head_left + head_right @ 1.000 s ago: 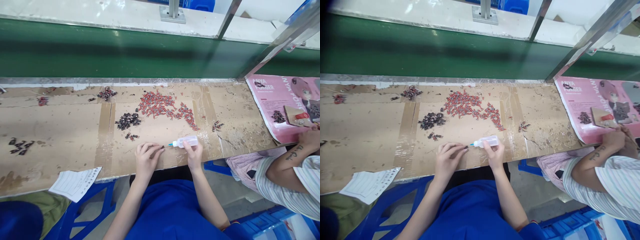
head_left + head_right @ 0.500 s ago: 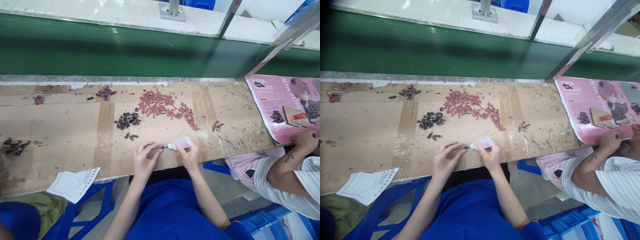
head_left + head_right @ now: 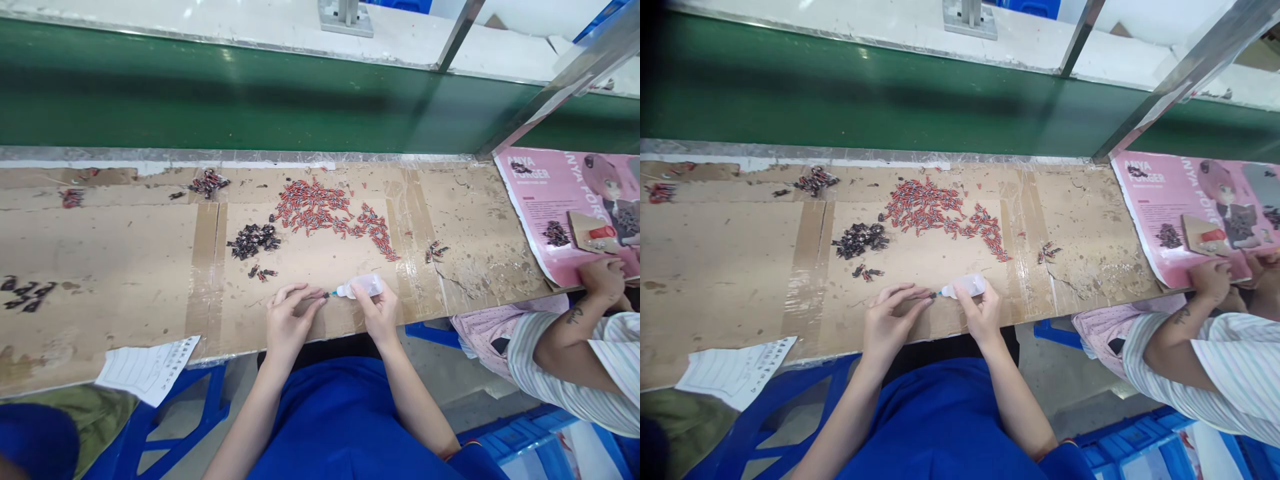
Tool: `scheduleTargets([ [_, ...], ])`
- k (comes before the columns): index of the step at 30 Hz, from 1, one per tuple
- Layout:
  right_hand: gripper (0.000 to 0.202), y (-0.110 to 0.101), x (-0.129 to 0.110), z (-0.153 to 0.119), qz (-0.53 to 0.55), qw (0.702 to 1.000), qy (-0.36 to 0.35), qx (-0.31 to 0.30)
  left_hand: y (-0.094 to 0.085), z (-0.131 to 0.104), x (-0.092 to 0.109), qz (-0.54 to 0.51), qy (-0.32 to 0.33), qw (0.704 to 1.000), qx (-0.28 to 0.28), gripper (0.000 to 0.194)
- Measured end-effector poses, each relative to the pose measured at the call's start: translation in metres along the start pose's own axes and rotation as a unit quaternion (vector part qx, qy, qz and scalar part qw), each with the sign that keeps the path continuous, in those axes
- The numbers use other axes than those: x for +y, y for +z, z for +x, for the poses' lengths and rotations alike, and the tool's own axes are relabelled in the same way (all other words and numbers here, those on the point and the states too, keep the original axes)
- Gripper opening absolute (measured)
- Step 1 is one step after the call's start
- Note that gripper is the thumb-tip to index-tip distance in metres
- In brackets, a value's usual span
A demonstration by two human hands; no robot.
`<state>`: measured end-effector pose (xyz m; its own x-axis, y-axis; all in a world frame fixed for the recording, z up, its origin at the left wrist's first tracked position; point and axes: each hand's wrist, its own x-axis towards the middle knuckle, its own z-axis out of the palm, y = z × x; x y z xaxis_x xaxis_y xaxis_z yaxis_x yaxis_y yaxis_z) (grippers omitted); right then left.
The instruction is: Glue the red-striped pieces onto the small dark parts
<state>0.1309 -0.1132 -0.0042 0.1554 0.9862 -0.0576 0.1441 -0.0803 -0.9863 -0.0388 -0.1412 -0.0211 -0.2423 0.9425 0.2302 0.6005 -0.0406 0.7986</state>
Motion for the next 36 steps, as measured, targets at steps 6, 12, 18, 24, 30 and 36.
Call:
scheduleTargets([
  [6,0.02,-0.001,-0.001,0.001,0.022,1.0,0.005,-0.02,0.001,-0.001,0.0,0.008,0.008,1.0,0.009,0.01],
  [12,0.022,-0.001,0.0,0.001,0.002,1.0,0.005,-0.028,0.001,-0.002,0.002,0.025,0.016,0.999,0.013,0.009],
  [18,0.021,0.0,-0.002,0.0,0.006,1.0,-0.01,-0.002,0.003,-0.004,0.001,0.047,0.038,0.998,0.035,0.007],
  [24,0.028,-0.003,0.0,0.003,0.079,0.989,-0.055,0.111,0.004,-0.003,-0.002,0.036,0.053,0.998,0.025,0.008],
  [30,0.043,0.004,-0.002,0.003,0.089,0.993,-0.066,0.037,0.004,0.0,-0.008,0.027,0.062,0.998,0.014,0.018],
  [36,0.04,0.018,-0.003,0.014,0.009,0.996,-0.08,-0.036,0.003,0.0,-0.006,0.036,0.061,0.997,-0.01,0.011],
])
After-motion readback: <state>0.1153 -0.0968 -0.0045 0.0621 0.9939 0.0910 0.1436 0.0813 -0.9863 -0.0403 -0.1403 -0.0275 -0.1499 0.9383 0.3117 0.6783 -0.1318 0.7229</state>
